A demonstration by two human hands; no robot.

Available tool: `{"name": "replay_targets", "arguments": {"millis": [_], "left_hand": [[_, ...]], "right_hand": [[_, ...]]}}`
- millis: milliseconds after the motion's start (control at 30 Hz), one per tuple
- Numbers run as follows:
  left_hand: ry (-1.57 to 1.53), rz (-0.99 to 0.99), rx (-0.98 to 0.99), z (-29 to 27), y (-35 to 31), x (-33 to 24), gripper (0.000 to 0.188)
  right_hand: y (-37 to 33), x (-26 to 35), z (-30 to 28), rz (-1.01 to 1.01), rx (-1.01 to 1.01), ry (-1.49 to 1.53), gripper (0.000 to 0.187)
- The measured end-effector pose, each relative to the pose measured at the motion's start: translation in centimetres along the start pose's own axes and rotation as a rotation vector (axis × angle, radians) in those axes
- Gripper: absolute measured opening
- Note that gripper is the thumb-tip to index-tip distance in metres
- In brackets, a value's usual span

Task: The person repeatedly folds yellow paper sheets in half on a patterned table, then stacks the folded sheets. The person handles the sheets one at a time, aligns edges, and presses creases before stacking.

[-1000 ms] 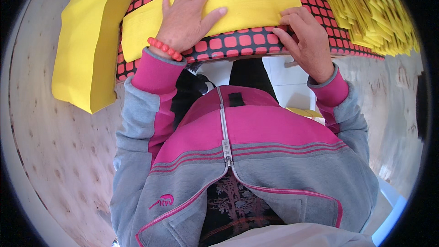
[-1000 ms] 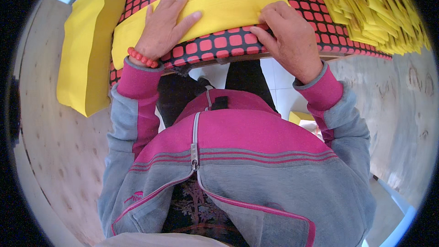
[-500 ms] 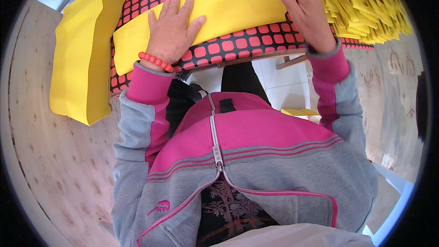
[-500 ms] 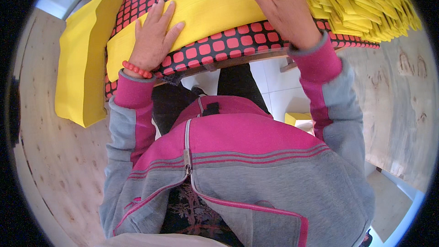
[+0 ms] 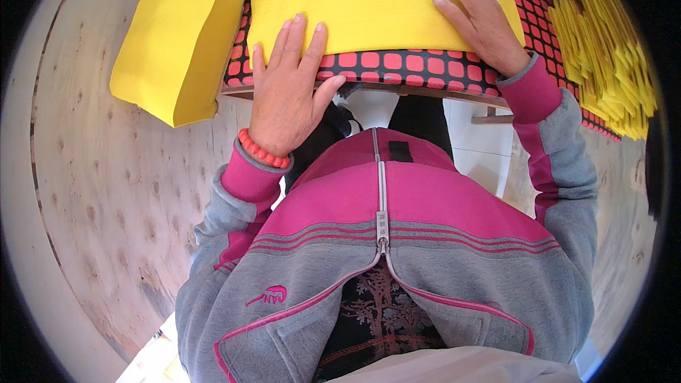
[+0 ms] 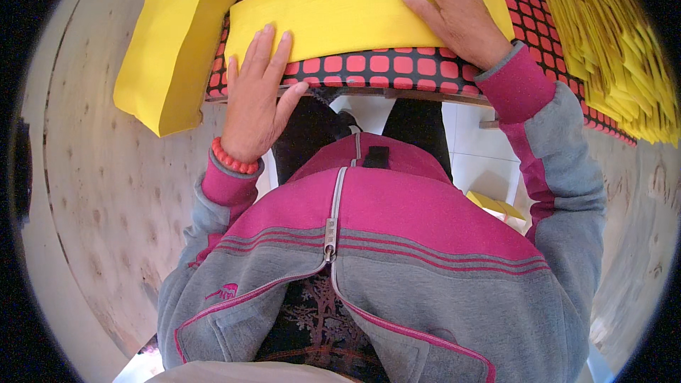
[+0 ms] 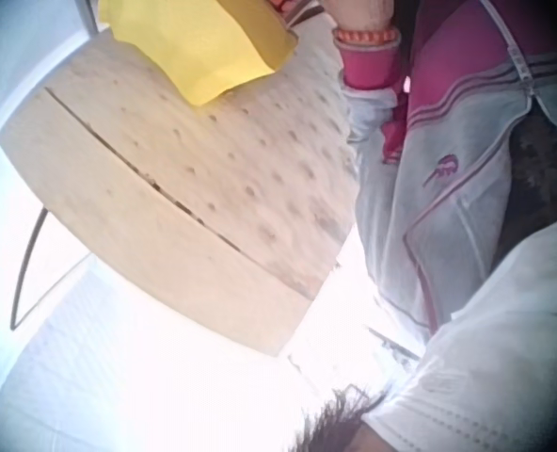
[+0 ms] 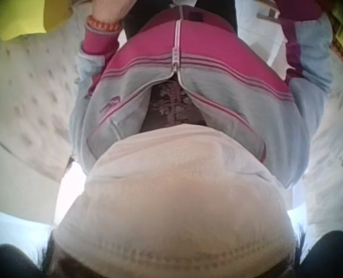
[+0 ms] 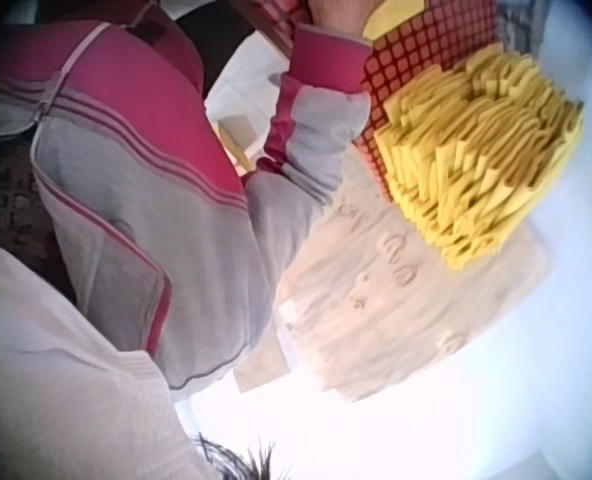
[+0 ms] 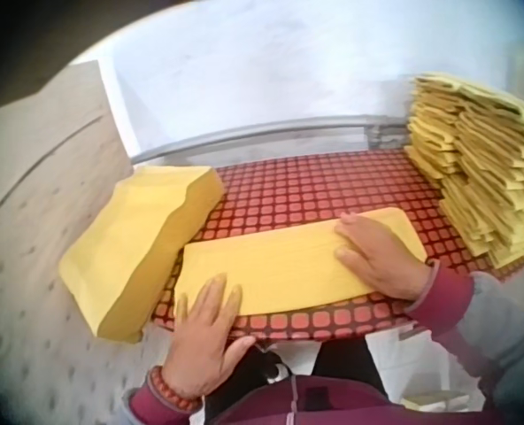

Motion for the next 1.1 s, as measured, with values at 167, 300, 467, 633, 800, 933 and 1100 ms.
{"name": "replay_targets", "arguments": {"millis": [167,300,467,633,800,933,1100], "left_hand": [[-0.018,-0.085,0.028,-1.4,-1.5,-0.2,0.065],[-0.148,0.035,-0.054,-2.3,0.8,-2.1,0.052],[-0.172,0.185,-0.069,2.2,10.5,-6.4,0.061],[-0.249,0.088,-0.231,7.3,14.3,-6.5,0.063],[-0.007,0.08,-0.17,7.0,11.5,-0.6,0.058],[0.077,0.022,-0.107,3.6,7.8,4.2,0.068],[0.119,-0.035,-0.071,2.4,6.1,5.6,0.069]], "right_hand": [[0.0,0.8,0.1,-0.009,0.02,-0.104,0.054],[-0.1,0.7,0.4,0.013,0.025,-0.121,0.056],[0.2,0.1,1.2,-0.045,-0.053,-0.09,0.054],[0.0,-0.5,1.5,-0.088,-0.068,-0.078,0.054],[-0.2,-0.2,1.2,-0.069,-0.069,-0.086,0.052],[-0.2,0.2,0.9,-0.044,-0.02,-0.091,0.047],[-0.6,0.0,0.3,-0.008,-0.042,-0.059,0.039]]}}
Point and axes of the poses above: each hand's wrist, its own y-axis towards the middle knuckle, its own z-axis out of the palm, x = y × z, the point moved 3 cm from there along y, towards the middle knuckle, and after that the axes turned 10 degrees about -y, right-handed, at the moved point
